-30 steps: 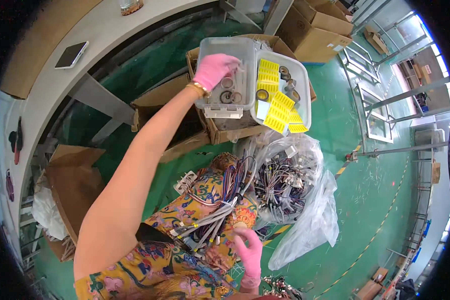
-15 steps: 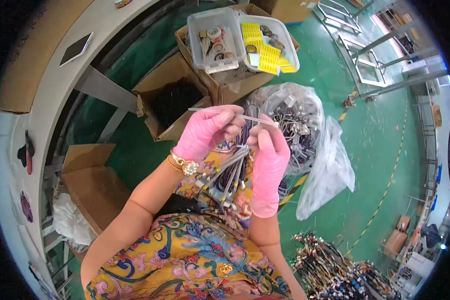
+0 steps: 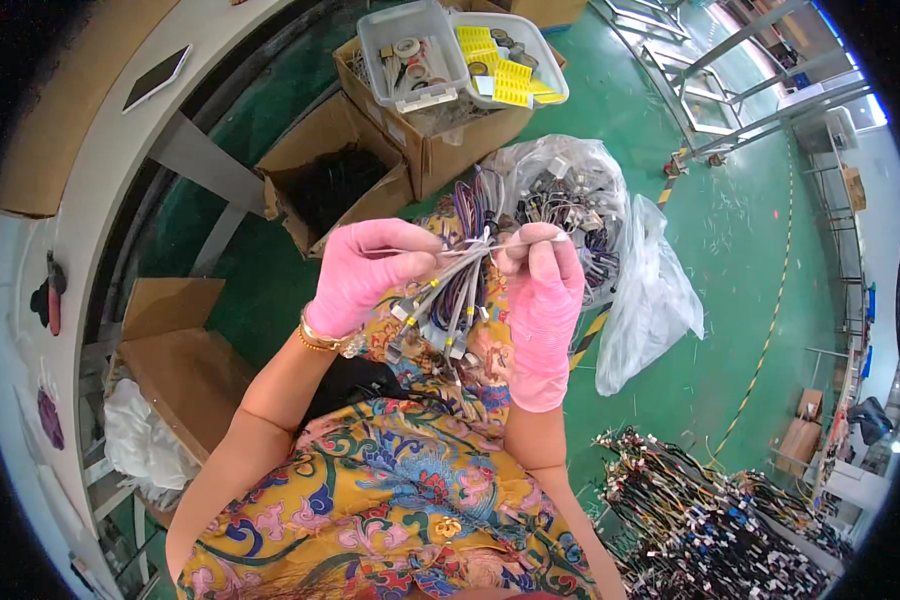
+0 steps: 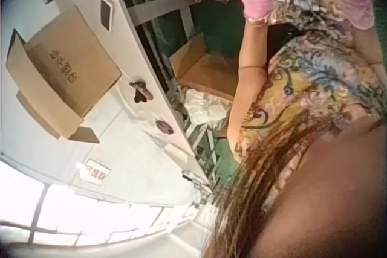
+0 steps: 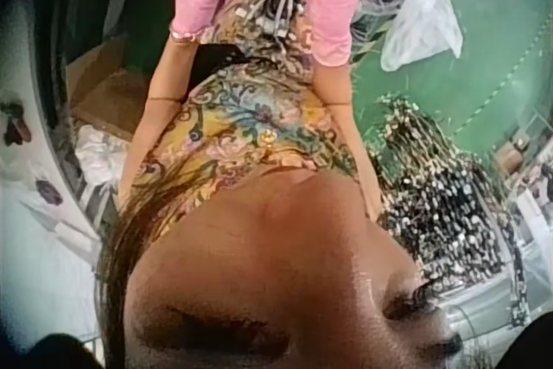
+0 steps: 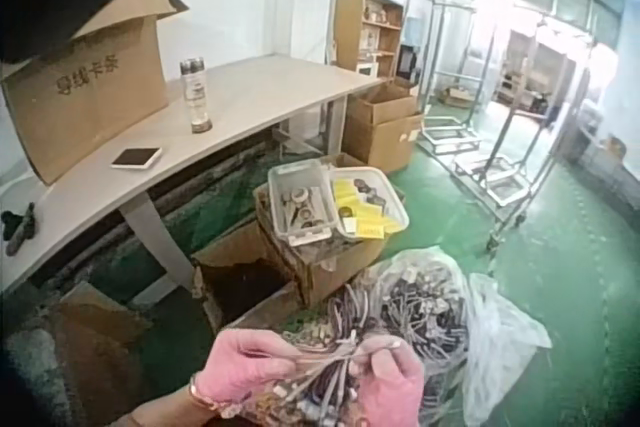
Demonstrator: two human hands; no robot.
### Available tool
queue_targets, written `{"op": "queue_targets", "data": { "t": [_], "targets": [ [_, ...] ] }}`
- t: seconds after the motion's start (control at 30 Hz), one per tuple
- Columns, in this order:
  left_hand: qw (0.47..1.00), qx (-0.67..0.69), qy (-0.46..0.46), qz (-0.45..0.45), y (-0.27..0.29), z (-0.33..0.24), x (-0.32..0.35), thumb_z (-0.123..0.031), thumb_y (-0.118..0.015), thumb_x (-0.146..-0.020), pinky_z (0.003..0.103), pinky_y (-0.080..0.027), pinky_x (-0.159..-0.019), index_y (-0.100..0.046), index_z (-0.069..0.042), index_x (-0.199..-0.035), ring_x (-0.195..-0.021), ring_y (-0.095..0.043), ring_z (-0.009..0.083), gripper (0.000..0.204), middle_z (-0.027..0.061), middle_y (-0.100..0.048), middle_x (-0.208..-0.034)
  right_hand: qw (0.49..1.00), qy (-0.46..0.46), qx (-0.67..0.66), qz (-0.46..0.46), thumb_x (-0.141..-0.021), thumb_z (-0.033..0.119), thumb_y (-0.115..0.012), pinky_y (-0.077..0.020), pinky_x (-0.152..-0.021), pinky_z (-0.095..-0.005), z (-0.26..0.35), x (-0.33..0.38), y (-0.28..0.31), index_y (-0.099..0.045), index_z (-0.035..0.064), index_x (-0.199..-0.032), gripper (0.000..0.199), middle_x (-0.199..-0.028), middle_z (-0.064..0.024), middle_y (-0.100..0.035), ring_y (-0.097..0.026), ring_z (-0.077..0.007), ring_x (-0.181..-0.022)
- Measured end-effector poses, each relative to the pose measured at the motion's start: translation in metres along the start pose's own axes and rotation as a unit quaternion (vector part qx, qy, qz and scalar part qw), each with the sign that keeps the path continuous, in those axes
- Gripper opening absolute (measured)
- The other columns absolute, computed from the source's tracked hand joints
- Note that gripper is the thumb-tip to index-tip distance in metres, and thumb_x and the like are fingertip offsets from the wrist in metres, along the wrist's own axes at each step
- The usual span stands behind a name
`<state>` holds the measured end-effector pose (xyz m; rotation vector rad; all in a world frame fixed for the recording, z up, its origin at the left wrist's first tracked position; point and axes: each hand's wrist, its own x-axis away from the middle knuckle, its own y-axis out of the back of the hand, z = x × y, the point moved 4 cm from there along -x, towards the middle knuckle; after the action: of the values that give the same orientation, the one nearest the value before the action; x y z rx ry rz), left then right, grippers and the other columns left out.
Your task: The recorder is organizing a bundle of wires, applying cable ties, and using a heat gun to secure components of a wire harness.
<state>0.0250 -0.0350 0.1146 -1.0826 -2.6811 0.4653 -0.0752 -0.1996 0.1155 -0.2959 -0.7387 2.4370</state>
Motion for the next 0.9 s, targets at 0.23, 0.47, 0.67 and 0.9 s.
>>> {"op": "queue_targets", "data": {
  "t": [0.23, 0.47, 0.67, 0.9],
  "targets": [
    [0.892, -0.355, -0.258, 0.111, -0.024, -0.023, 0.021, -0.006, -0.078, -0.068, 0.029, -0.048, -0.066, -0.071, -0.008, -0.087, -0.07, -0.063, 0.0184, 0.02, 0.0062, -0.066, -0.077, 1.0, -0.02, -0.013, -0.003, -0.095, 0.018, -0.053, -0.0387, -0.063, -0.0255, 0.012, 0.015, -0.015, -0.056, 0.0045, -0.088, 0.015, -0.074, -0.0017, -0.051, -0.046, -0.0119, -0.065],
    [0.895, -0.327, -0.208, 0.22, -0.04, -0.027, 0.029, -0.021, -0.075, -0.073, 0.033, -0.049, -0.072, -0.069, -0.007, -0.095, -0.08, -0.062, 0.0226, 0.027, 0.0075, -0.065, -0.088, 0.923, -0.137, -0.316, 0.174, -0.099, 0.02, -0.043, -0.0257, -0.052, -0.0234, 0.005, 0.019, -0.024, -0.034, 0.0161, -0.069, 0.032, -0.059, 0.0075, -0.028, -0.025, -0.0061, -0.051],
    [0.952, -0.271, -0.12, 0.075, -0.041, -0.025, 0.013, -0.017, -0.071, -0.076, 0.024, -0.045, -0.067, -0.066, -0.004, -0.104, -0.076, -0.056, 0.0112, 0.031, 0.0045, -0.061, -0.093, 0.929, -0.131, -0.28, 0.204, -0.097, 0.026, -0.046, -0.0284, -0.053, -0.0218, -0.003, 0.024, -0.025, -0.036, 0.0161, -0.07, 0.031, -0.06, 0.0076, -0.035, -0.032, -0.0046, -0.053],
    [0.988, -0.124, -0.025, 0.085, -0.046, -0.016, -0.004, -0.015, -0.068, -0.084, 0.024, -0.045, -0.072, -0.069, -0.002, -0.099, -0.083, -0.056, 0.0102, 0.02, 0.0042, -0.06, -0.102, 0.98, -0.166, 0.011, 0.108, -0.091, 0.036, -0.059, -0.0354, -0.059, -0.0223, -0.01, 0.031, -0.013, -0.058, -0.0003, -0.099, 0.037, -0.074, 0.0022, -0.05, -0.046, -0.0083, -0.066]
  ]
}}
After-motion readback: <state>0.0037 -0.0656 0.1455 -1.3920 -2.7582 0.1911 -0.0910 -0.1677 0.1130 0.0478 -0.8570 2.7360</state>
